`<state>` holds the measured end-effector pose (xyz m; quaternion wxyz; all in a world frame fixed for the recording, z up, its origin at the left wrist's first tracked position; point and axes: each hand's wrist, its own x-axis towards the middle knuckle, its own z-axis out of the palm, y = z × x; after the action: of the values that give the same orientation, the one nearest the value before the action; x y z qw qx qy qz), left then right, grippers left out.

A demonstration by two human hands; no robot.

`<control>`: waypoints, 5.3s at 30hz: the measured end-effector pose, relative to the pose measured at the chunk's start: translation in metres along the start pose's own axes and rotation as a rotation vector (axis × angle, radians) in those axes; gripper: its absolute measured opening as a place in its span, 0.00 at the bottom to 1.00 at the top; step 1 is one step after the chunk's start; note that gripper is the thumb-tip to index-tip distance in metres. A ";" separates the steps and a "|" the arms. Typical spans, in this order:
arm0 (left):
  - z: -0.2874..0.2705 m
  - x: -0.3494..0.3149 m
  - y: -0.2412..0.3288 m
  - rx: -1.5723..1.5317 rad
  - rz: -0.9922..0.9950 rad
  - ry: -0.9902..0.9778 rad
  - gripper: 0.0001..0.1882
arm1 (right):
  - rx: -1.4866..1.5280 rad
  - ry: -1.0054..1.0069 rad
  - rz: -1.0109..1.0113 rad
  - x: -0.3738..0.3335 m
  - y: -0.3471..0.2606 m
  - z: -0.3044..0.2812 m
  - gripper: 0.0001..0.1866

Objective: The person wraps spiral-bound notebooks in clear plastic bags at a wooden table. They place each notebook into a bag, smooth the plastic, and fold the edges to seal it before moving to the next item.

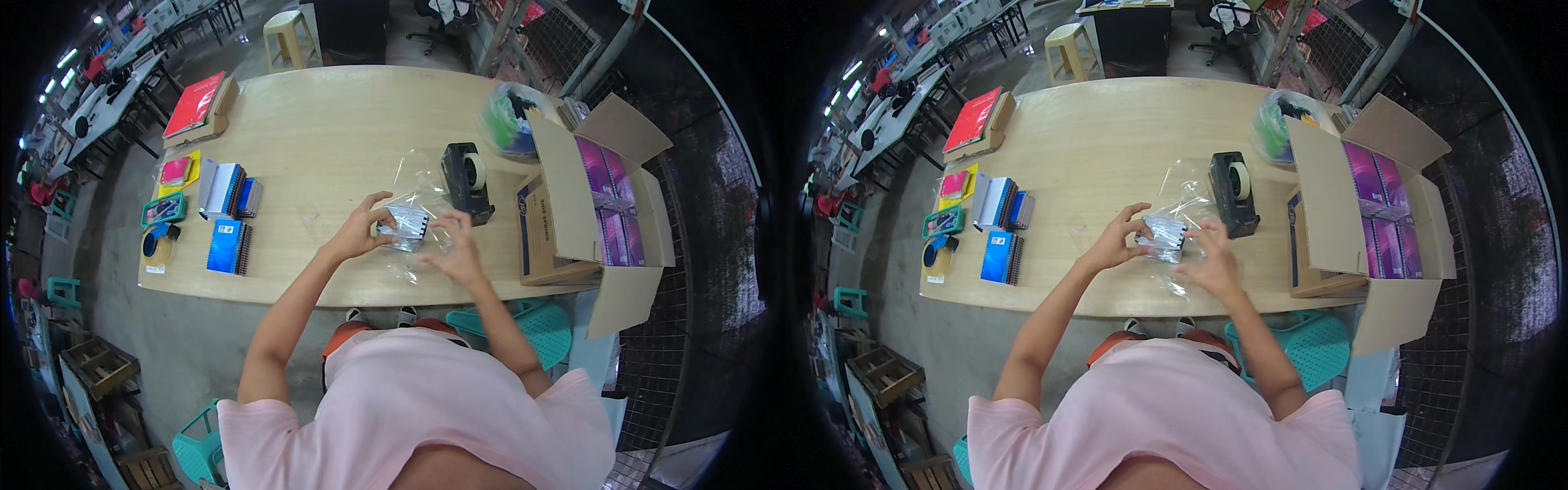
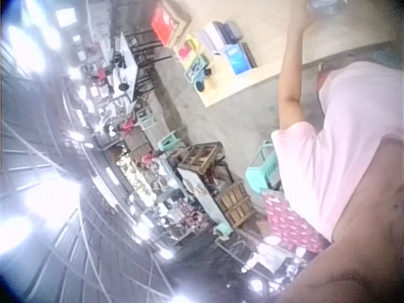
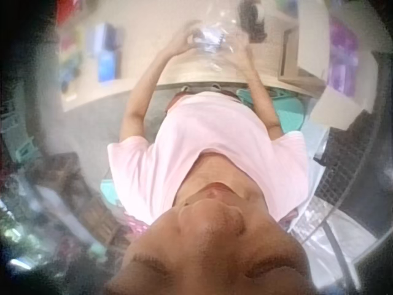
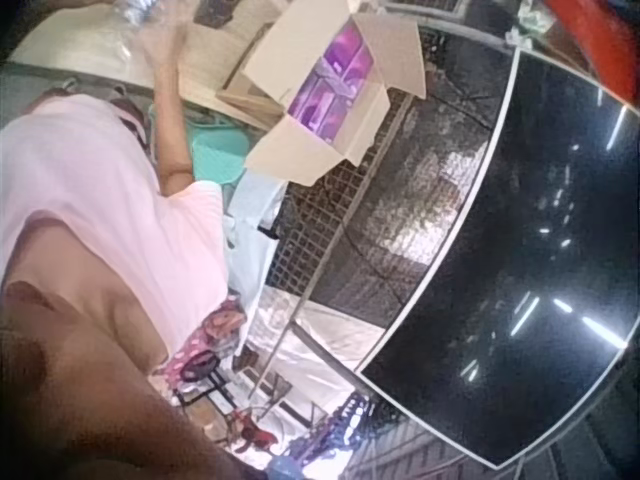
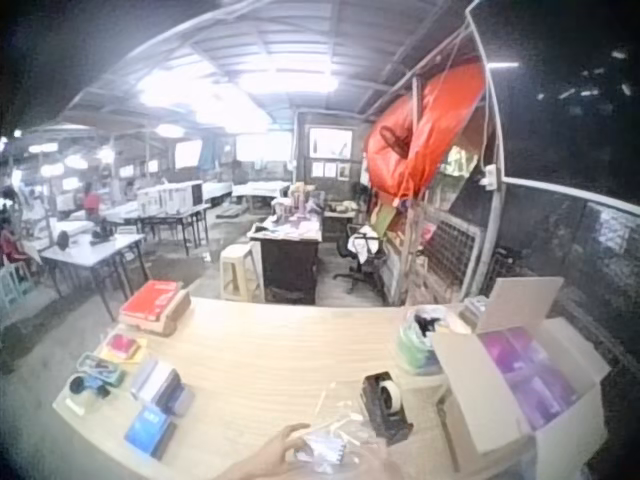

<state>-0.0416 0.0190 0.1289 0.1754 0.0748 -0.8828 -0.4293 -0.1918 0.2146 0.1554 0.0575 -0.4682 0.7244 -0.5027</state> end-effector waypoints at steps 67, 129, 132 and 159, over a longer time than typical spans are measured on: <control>0.093 0.008 -0.011 -0.549 -0.233 0.660 0.08 | 0.902 -0.029 1.177 -0.017 0.197 -0.034 0.11; 0.036 0.014 -0.029 -0.543 -0.090 -0.200 0.25 | 0.475 -0.225 0.783 -0.073 0.040 0.009 0.35; 0.052 0.028 -0.062 -0.187 -0.030 -0.213 0.19 | 0.034 -0.343 0.437 -0.067 -0.029 -0.058 0.41; 0.048 -0.071 -0.006 -0.184 -0.626 0.405 0.17 | -1.309 0.010 0.238 0.071 0.140 -0.439 0.38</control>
<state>0.0063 0.0704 0.0792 0.2125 0.4080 -0.7224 -0.5163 -0.5617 0.4665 0.2879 -0.1869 -0.3208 0.9272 0.0486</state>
